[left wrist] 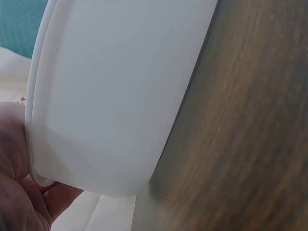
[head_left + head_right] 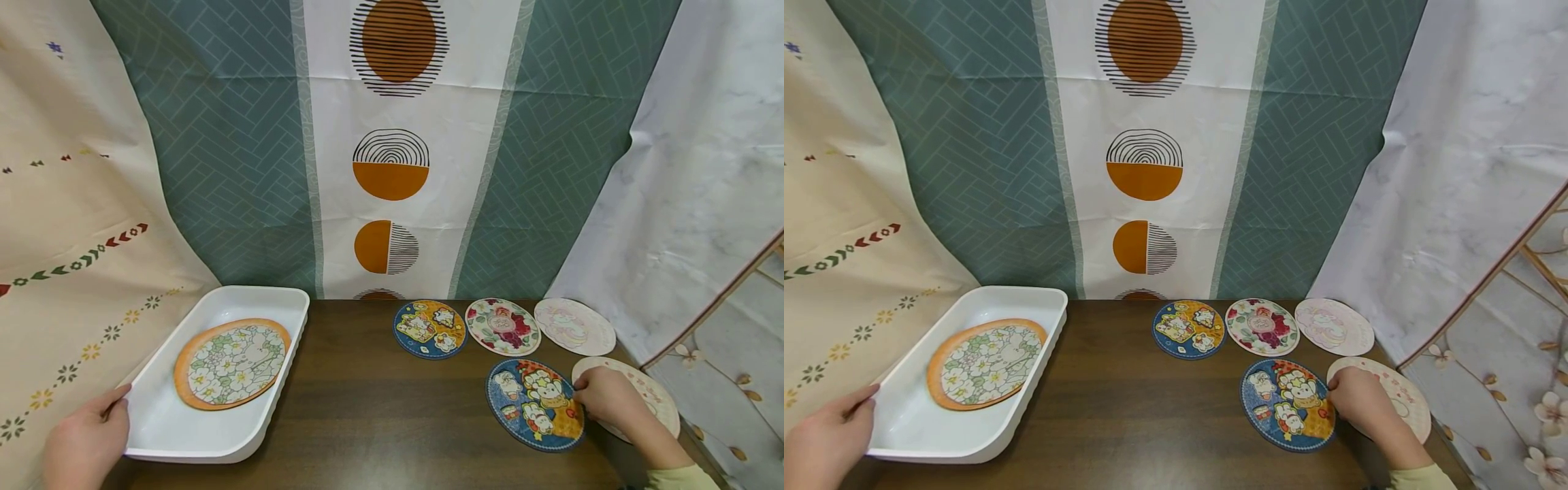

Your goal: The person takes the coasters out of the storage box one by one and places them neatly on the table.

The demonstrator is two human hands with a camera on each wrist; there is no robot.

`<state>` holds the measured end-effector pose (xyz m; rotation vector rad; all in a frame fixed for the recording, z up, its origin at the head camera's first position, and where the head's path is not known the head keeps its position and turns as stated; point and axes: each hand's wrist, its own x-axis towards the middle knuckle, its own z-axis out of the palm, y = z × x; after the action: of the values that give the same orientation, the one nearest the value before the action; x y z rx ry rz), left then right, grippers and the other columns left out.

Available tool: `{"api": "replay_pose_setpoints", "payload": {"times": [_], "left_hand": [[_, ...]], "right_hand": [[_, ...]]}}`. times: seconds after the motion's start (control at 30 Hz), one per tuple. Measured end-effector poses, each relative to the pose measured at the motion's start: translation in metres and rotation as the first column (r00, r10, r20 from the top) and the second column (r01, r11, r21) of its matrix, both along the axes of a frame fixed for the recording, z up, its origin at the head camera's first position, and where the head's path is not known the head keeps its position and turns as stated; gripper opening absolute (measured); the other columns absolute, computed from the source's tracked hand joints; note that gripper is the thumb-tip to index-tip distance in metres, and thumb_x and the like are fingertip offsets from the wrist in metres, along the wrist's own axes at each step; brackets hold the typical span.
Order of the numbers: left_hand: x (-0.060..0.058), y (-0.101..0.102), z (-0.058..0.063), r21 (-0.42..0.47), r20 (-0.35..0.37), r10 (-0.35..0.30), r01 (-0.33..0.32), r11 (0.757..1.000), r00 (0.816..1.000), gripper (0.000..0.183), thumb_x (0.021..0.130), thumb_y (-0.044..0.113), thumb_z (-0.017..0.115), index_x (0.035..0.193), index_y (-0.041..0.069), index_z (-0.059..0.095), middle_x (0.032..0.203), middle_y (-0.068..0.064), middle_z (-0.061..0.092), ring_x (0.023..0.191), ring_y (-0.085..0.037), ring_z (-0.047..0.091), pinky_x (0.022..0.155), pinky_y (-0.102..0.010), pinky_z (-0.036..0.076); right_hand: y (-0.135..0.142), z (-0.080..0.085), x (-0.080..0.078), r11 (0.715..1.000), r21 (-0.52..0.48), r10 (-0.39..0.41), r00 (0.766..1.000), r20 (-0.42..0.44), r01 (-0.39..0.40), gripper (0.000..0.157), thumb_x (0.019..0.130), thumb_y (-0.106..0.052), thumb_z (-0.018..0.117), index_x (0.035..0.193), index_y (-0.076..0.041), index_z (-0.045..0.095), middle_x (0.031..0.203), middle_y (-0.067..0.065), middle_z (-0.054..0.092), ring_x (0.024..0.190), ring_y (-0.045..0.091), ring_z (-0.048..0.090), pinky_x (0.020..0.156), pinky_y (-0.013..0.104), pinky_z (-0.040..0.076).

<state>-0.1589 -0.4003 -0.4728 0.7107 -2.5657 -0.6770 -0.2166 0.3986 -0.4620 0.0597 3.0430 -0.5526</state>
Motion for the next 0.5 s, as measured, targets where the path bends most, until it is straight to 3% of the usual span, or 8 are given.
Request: {"api": "replay_pose_setpoints", "payload": {"times": [0.23, 0.5], "left_hand": [[0.0011, -0.001, -0.0008, -0.027, -0.037, -0.019, 0.018, 0.999, 0.999, 0.034, 0.106, 0.007, 0.058, 0.132, -0.01, 0.071, 0.132, -0.036, 0.068, 0.121, -0.06, 0.064, 0.099, -0.07, 0.051], [0.0001, -0.0003, -0.0009, -0.005, -0.019, -0.003, 0.003, 1.0, 1.0, 0.035, 0.107, 0.007, 0.057, 0.135, -0.01, 0.07, 0.134, -0.036, 0.067, 0.124, -0.06, 0.063, 0.102, -0.07, 0.05]], "right_hand": [[0.0009, -0.003, -0.0023, 0.999, -0.032, 0.005, 1.0, -0.003, -0.005, 0.015, 0.092, -0.01, 0.084, 0.099, 0.004, 0.081, 0.077, 0.0, 0.073, 0.057, 0.014, 0.067, 0.06, 0.036, 0.055], [0.0018, -0.0061, -0.0052, 0.999, -0.003, 0.041, 0.998, -0.05, -0.041, 0.012, 0.091, -0.009, 0.084, 0.097, 0.002, 0.084, 0.086, 0.007, 0.078, 0.068, 0.018, 0.068, 0.067, 0.042, 0.059]]}}
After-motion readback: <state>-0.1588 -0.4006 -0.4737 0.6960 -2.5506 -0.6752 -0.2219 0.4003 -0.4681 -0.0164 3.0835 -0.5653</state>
